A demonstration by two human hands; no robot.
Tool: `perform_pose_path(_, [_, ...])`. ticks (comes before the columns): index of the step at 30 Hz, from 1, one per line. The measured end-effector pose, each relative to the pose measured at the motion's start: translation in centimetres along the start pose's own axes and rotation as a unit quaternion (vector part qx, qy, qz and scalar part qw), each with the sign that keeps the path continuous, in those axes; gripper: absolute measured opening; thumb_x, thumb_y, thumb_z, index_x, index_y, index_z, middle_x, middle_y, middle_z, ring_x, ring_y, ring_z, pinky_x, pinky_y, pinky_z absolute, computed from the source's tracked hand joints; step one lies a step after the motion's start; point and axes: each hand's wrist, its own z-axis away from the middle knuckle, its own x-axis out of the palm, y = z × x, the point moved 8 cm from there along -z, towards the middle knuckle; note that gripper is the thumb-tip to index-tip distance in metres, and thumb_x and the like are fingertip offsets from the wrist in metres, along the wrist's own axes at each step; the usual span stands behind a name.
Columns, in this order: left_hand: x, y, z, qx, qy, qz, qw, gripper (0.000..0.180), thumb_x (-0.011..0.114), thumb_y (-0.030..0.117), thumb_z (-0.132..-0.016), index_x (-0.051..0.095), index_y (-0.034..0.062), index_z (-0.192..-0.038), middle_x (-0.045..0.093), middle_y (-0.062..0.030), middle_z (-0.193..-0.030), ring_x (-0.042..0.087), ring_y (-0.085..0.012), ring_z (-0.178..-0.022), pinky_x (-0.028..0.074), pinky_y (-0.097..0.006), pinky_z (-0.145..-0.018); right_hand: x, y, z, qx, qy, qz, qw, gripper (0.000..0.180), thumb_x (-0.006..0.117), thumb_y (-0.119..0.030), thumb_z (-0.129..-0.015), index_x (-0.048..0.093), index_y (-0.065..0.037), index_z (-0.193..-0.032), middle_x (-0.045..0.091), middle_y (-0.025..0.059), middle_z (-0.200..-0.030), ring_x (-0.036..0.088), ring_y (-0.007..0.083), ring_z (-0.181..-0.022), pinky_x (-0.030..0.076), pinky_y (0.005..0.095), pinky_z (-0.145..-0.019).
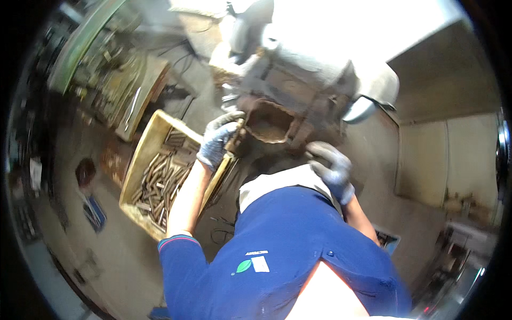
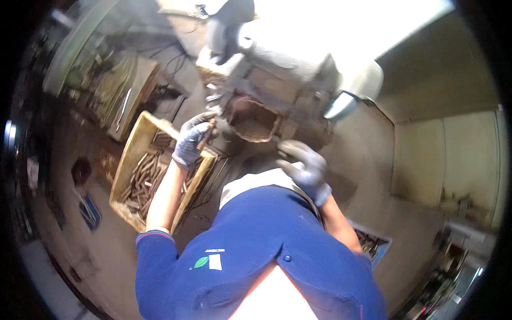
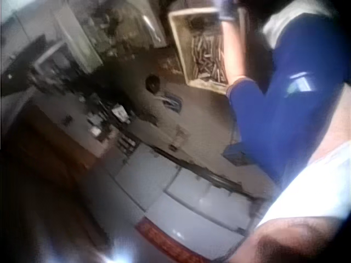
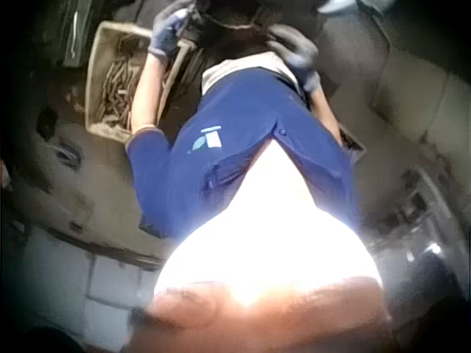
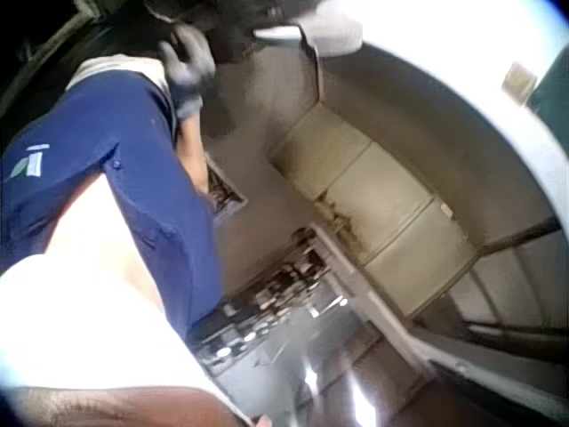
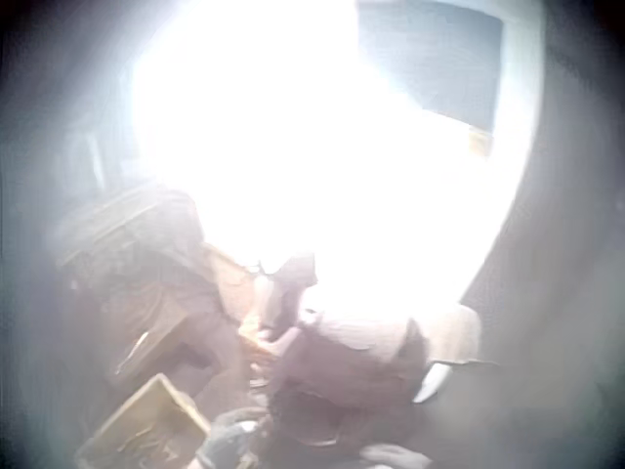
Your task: The person picks up small metal tubes from a bin, holds them against a rotating grinding wheel to smooth the edges, and places them into a separate bin.
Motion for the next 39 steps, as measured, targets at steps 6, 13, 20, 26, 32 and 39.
perform_pose_path(6, [13.3,-1.8,-3.4,-0.061,-0.189,-0.081,0.977,0.052,0.066,0.022,-0.082,0.048,-0.0041,-0.123,0.061,-0.0102,-0.104,0.061,-0.0153,-0.086,0.050,-0.025,-0.075,0.1,0.4,-2.5,-0.003,0.029,-0.149,0.988,0.024,0.075,-0.014,-0.070,0.066,-0.003,-0.089,0.060,0.0133,-0.100,0.058,0.0274,-0.097,0.049,0.0353,-0.082])
perform_pose_path(13, [19.1,-5.1,-4.0,-0.146,-0.287,-0.142,0.936,0.054,0.066,0.026,-0.083,0.047,-0.0049,-0.123,0.060,-0.0099,-0.106,0.059,-0.0134,-0.089,0.048,-0.025,-0.079,-2.9,3.6,1.9,0.098,0.116,-0.127,0.980,0.027,0.076,-0.018,-0.068,0.066,-0.002,-0.088,0.057,0.0124,-0.101,0.059,0.0251,-0.094,0.048,0.0342,-0.081])
perform_pose_path(20, [21.9,-7.9,-5.7,-0.188,-0.313,-0.137,0.921,0.052,0.065,0.029,-0.084,0.048,-0.0048,-0.120,0.061,-0.0089,-0.097,0.061,-0.0115,-0.071,0.050,-0.022,-0.059,-3.9,6.2,4.4,0.147,0.173,-0.269,0.936,0.028,0.075,-0.019,-0.074,0.065,0.001,-0.092,0.056,0.0103,-0.106,0.055,0.0215,-0.100,0.045,0.0316,-0.086])
perform_pose_path(26, [19.0,-7.7,-8.7,-0.120,-0.160,-0.247,0.948,0.039,0.059,0.025,-0.089,0.053,-0.0031,-0.114,0.060,-0.0027,-0.075,0.056,-0.0074,-0.059,0.047,-0.020,-0.051,-5.2,9.2,6.6,0.178,0.236,-0.225,0.929,0.020,0.072,-0.015,-0.078,0.067,0.000,-0.091,0.056,0.0061,-0.104,0.055,0.0131,-0.091,0.046,0.0252,-0.078])
perform_pose_path(32, [19.4,-8.2,-7.6,0.030,-0.139,-0.294,0.945,0.019,0.066,0.012,-0.084,0.064,-0.0027,-0.095,0.063,-0.0017,-0.078,0.054,-0.0047,-0.066,0.044,-0.019,-0.060,-5.6,12.5,7.7,0.195,0.290,-0.207,0.914,0.020,0.072,-0.011,-0.076,0.068,-0.002,-0.094,0.058,0.0077,-0.101,0.056,0.0138,-0.089,0.047,0.0253,-0.077])
perform_pose_path(39, [20.4,-10.4,-9.3,-0.001,-0.109,-0.257,0.960,0.015,0.063,0.009,-0.085,0.064,-0.0027,-0.095,0.067,-0.0059,-0.079,0.061,-0.0087,-0.070,0.048,-0.021,-0.064,-5.2,14.7,8.3,0.273,0.343,-0.322,0.839,0.019,0.071,-0.008,-0.077,0.068,0.000,-0.093,0.059,0.0074,-0.100,0.055,0.0153,-0.093,0.046,0.0266,-0.080])
